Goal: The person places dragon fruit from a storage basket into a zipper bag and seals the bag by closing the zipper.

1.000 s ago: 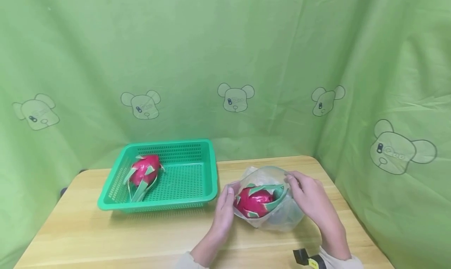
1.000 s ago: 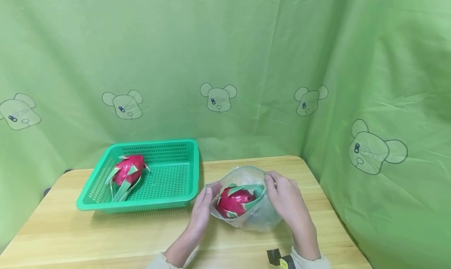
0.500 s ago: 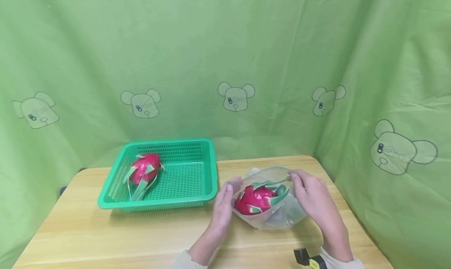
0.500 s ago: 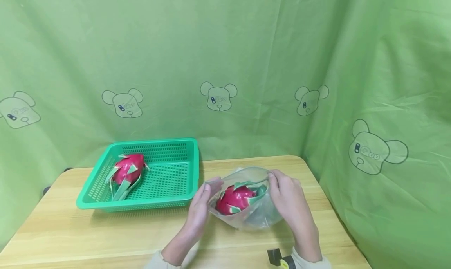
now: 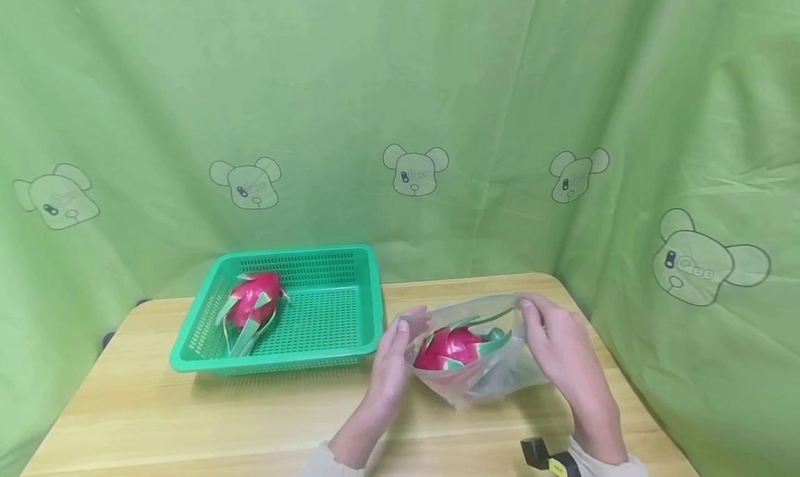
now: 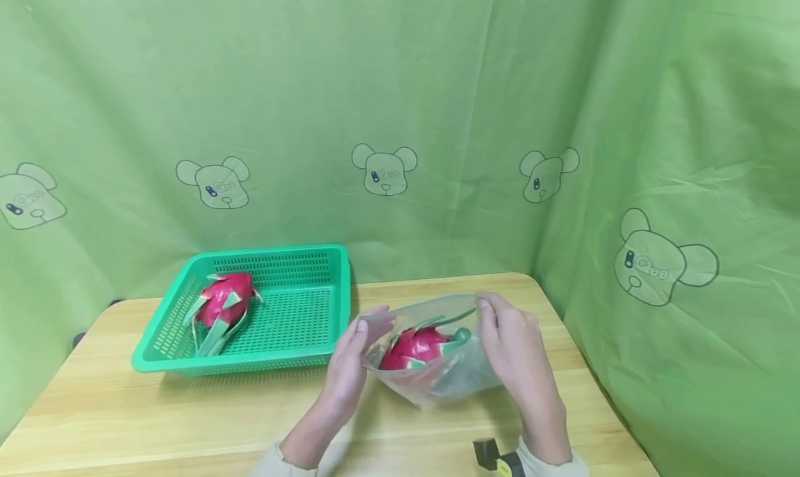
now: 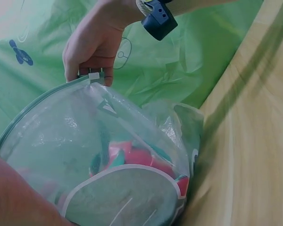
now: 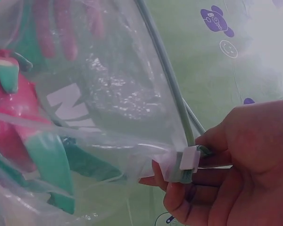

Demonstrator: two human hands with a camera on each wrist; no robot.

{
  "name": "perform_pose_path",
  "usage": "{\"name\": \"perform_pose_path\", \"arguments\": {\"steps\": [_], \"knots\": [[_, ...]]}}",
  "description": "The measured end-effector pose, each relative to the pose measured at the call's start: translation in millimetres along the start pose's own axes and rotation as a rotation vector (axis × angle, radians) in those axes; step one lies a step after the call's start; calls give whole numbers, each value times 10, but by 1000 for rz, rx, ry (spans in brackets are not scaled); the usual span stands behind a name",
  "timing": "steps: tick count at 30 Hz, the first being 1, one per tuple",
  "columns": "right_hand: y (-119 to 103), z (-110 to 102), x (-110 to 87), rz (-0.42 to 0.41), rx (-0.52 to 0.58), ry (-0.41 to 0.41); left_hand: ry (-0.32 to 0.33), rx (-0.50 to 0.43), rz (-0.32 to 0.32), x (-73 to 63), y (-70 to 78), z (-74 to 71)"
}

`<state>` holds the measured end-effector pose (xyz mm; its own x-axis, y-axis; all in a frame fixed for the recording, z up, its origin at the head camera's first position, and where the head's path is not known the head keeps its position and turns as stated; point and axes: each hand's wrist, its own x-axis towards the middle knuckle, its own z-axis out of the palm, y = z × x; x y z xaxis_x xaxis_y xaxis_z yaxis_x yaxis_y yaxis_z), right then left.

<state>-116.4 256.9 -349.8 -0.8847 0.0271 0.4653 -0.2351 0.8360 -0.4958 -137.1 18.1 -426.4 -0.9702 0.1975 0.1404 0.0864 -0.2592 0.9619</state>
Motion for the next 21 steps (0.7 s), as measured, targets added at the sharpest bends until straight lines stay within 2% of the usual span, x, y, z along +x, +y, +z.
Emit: {"name": "perform_pose_path", "arguments": {"steps": [11, 21], "knots": [[-67, 10, -1, -20, -7, 65, 30, -17, -5, 4, 138, -7], [-172, -63, 103, -69, -44, 61, 40, -28, 20, 43, 247, -42]]}}
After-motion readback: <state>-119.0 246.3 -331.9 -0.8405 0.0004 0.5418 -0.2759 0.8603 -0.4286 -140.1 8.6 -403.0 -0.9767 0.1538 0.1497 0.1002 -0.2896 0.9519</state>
